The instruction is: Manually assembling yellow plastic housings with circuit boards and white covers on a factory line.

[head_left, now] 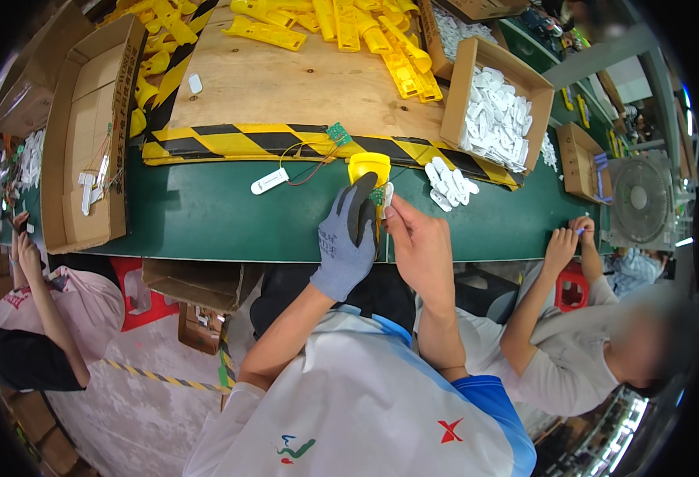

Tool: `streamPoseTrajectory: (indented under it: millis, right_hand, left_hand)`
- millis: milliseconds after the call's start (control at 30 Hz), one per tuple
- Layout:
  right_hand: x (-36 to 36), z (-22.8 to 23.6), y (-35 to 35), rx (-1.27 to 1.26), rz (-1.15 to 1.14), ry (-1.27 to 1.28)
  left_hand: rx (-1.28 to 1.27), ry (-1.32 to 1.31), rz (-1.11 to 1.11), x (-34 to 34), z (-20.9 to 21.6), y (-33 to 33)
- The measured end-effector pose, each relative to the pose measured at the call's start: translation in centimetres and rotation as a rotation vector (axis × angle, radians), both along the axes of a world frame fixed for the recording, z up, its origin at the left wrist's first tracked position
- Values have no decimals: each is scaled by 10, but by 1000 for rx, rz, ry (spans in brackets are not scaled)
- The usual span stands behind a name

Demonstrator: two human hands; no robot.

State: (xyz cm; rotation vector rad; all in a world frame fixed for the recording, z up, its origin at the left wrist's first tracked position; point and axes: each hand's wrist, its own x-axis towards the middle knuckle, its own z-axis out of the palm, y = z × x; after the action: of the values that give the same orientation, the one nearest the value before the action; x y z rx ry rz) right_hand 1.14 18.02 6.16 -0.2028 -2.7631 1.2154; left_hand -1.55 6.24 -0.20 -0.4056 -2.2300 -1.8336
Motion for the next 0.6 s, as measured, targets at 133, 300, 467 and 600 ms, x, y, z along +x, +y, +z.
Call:
streamPoseTrajectory:
  millis: [133, 300, 467, 600]
  right_hand:
    - [-3, -14, 9, -432, -39, -77]
    - [-15, -34, 35, -794, 57, -228]
    - [-19, -47, 37, -867, 99, -127]
    - [-19, -45, 29, -705, 115, -82]
  left_hand:
    - [52, -51, -49, -5, 1, -2]
    - [108, -78, -70, -7, -10, 1]
    - [97, -119, -91, -12, -9, 3]
    - [75, -159, -67, -12, -9, 3]
